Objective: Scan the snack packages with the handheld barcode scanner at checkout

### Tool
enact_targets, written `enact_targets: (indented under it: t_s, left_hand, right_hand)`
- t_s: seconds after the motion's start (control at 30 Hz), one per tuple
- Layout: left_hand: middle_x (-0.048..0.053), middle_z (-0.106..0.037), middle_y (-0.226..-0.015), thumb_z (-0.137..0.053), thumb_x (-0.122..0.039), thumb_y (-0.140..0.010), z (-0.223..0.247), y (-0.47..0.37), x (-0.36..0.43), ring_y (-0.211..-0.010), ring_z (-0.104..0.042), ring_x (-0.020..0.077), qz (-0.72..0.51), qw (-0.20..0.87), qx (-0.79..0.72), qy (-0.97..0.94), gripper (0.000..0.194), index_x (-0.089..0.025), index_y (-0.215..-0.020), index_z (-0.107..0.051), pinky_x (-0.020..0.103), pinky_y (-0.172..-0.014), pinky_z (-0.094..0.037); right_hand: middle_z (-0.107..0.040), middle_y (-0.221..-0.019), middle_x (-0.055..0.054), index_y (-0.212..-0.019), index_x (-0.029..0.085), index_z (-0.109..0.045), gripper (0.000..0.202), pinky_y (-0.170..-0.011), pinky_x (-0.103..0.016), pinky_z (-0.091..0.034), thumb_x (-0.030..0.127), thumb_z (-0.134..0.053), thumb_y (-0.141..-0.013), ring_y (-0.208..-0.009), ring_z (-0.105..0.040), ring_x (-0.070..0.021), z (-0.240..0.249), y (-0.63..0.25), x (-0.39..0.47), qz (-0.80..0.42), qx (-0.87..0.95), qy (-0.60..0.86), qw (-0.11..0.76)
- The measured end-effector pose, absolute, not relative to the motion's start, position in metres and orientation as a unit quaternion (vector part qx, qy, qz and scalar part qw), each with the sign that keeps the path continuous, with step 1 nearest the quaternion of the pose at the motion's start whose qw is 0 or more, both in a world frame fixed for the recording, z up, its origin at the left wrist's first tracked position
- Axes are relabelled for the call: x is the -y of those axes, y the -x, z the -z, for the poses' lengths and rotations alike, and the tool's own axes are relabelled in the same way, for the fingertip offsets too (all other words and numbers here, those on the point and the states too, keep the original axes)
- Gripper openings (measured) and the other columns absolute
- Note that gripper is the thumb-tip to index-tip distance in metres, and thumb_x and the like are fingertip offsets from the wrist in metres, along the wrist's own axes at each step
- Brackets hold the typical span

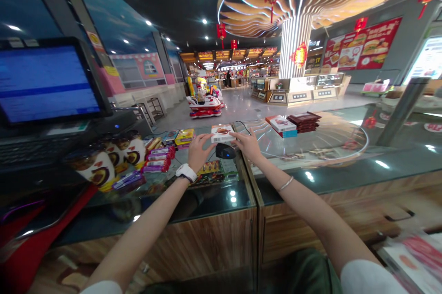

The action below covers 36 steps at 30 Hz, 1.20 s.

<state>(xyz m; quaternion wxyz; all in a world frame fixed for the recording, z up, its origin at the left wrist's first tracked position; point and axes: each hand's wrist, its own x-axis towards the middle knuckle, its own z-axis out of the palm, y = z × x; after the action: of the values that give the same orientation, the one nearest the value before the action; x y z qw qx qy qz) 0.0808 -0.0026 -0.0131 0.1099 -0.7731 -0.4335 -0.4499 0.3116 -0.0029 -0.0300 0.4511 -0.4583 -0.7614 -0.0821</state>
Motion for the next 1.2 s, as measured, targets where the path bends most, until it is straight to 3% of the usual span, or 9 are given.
enact_targets:
  t_s: [0.37, 0.57, 0.8, 1.0, 1.2]
  left_hand:
    - [0.005, -0.074, -0.113, -0.065, -0.027, -0.091, 0.007, -0.124, 0.021, -0.109, -0.065, 0.0234, 0.474, 0.009, 0.425, 0.771, 0.024, -0.024, -0.114, -0.069, 0.042, -0.101, -0.049]
    - [0.005, -0.074, -0.111, -0.069, -0.026, -0.088, 0.001, -0.172, 0.017, -0.111, -0.065, 0.0234, 0.485, -0.008, 0.406, 0.774, 0.022, -0.023, -0.11, -0.071, 0.042, -0.101, -0.048]
    - [0.007, -0.074, -0.112, -0.073, -0.022, -0.085, 0.001, -0.235, -0.005, -0.111, -0.064, 0.0249, 0.475, -0.016, 0.395, 0.786, 0.024, -0.02, -0.108, -0.071, 0.041, -0.101, -0.047]
    - [0.008, -0.074, -0.113, -0.07, -0.023, -0.087, 0.007, -0.282, -0.029, -0.111, -0.063, 0.026, 0.46, -0.014, 0.403, 0.791, 0.023, -0.021, -0.11, -0.071, 0.043, -0.099, -0.046]
    - [0.008, -0.073, -0.113, -0.068, -0.023, -0.088, 0.013, -0.316, -0.051, -0.113, -0.061, 0.0266, 0.441, -0.021, 0.418, 0.794, 0.023, -0.021, -0.111, -0.07, 0.043, -0.099, -0.044]
  right_hand:
    - [-0.071, -0.124, -0.005, -0.124, 0.031, -0.066, 0.033, -0.121, -0.062, -0.018, 0.027, -0.059, -0.093, -0.121, -0.063, -0.0254, 0.029, -0.352, 0.019, 0.112, 0.76, 0.451, 0.455]
    - [-0.064, -0.136, -0.01, -0.13, 0.026, -0.061, 0.039, -0.117, -0.059, -0.029, 0.031, -0.059, -0.091, -0.132, -0.054, -0.0276, 0.034, -0.392, 0.024, 0.086, 0.737, 0.46, 0.487]
    - [-0.069, -0.127, -0.013, -0.117, 0.023, -0.068, 0.031, -0.111, -0.06, -0.035, 0.034, -0.058, -0.09, -0.128, -0.057, -0.0303, 0.038, -0.441, 0.009, 0.077, 0.676, 0.507, 0.529]
    - [-0.068, -0.127, -0.014, -0.109, 0.022, -0.07, 0.026, -0.111, -0.067, -0.028, 0.027, -0.058, -0.086, -0.125, -0.059, -0.0328, 0.035, -0.478, -0.011, 0.093, 0.648, 0.543, 0.526]
    - [-0.07, -0.124, -0.014, -0.101, 0.022, -0.072, 0.022, -0.111, -0.068, -0.026, 0.02, -0.06, -0.083, -0.123, -0.059, -0.0329, 0.031, -0.507, -0.031, 0.121, 0.636, 0.58, 0.495]
